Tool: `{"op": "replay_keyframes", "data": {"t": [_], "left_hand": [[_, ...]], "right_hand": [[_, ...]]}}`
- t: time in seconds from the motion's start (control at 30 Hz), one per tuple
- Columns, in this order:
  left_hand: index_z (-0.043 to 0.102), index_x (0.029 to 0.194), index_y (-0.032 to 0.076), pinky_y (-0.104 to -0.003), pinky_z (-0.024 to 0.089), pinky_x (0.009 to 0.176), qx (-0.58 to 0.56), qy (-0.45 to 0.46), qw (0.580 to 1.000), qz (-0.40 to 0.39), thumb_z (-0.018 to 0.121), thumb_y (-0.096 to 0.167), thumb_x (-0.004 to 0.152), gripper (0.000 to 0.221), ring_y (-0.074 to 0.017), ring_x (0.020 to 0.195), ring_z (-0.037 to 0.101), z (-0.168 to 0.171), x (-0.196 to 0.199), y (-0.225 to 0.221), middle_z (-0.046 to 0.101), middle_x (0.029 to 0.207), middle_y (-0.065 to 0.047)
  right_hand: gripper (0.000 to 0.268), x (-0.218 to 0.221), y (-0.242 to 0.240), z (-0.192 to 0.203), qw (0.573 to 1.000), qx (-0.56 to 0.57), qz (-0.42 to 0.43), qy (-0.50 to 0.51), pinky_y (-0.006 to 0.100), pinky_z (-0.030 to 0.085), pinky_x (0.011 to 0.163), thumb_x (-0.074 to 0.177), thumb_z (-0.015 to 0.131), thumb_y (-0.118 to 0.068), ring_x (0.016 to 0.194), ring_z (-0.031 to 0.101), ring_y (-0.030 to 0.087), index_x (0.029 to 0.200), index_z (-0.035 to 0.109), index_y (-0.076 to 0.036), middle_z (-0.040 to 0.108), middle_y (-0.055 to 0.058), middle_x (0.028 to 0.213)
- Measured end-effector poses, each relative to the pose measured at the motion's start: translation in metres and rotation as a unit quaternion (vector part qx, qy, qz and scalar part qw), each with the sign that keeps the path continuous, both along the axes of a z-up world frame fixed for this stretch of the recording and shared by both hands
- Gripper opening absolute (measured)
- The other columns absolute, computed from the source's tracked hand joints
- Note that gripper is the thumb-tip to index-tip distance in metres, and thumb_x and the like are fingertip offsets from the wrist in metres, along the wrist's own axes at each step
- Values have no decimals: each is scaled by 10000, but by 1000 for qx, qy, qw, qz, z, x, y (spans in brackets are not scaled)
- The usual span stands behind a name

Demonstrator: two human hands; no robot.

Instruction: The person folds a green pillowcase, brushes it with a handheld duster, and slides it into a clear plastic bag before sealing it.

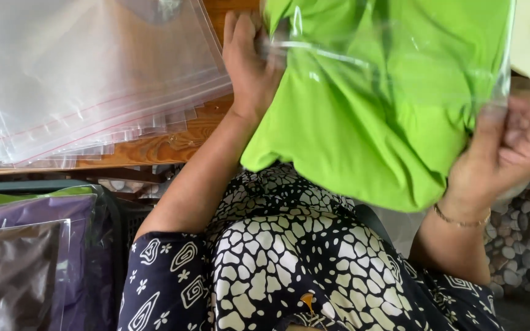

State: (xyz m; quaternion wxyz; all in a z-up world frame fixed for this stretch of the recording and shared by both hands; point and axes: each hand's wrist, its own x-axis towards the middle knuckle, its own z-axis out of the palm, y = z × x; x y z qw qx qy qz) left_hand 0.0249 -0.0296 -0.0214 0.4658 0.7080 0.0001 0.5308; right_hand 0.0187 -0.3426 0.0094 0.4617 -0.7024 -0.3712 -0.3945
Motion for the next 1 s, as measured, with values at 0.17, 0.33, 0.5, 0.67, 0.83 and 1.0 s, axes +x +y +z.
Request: {"op": "replay_keyframes", "data": {"t": [0.17, 0.33, 0.5, 0.67, 0.83, 1.0], "left_hand": [[370, 1000, 58, -346, 587, 548, 56, 280, 958, -19, 685, 209, 799, 404, -229, 742, 583, -33, 26, 21, 443, 1015, -129], [291, 1225, -23, -405, 597, 811, 92, 356, 922, -123, 687, 428, 880, 692, -270, 942, 597, -30, 7, 27, 402, 1205, -196], [281, 1162, -5, -391, 611, 768, 152, 209, 957, -135, 611, 170, 949, 429, -340, 953, 583, -20, -3, 24, 468, 1091, -231], [389, 1175, 55, -400, 612, 506, 198, 247, 935, -160, 448, 157, 1000, 211, -248, 591, 616, -17, -15, 20, 464, 1107, -214], [518, 1006, -10, -417, 513, 383, 233, 233, 926, -185, 441, 34, 951, 105, -324, 536, 568, -4, -29, 28, 450, 1039, -212], [483, 970, -17, -404, 512, 489, 211, 293, 897, -255, 407, -12, 938, 82, -330, 655, 556, 3, -42, 38, 446, 985, -203]], "right_hand": [[329, 15, 46, 7, 952, -246, -80, 164, 529, 342, 1067, 1042, 492, -2, 1255, 297, 449, 1314, 356, 124, 331, 297, 1322], [404, -17, 68, 2, 963, -222, -135, 74, 561, 372, 1155, 1067, 485, -87, 1362, 316, 404, 1398, 318, 72, 251, 238, 1417], [763, -38, 104, -15, 834, -531, -38, 146, 651, 37, 1117, 876, 380, -656, 1404, -52, 383, 1485, 249, -215, 20, 152, 1549], [878, 8, 139, 2, 746, -594, -31, 300, 657, -84, 1048, 800, 31, -732, 1315, -223, 371, 1482, 163, -195, -96, 139, 1519], [713, 32, 173, 20, 691, -620, -30, 370, 654, -37, 1073, 894, 213, -591, 1329, -219, 366, 1492, 118, -216, -154, 105, 1521], [685, 58, 192, 21, 721, -600, -78, 336, 700, 45, 1057, 908, 533, -134, 1354, -68, 429, 1492, 175, -128, -29, 210, 1506]]}}
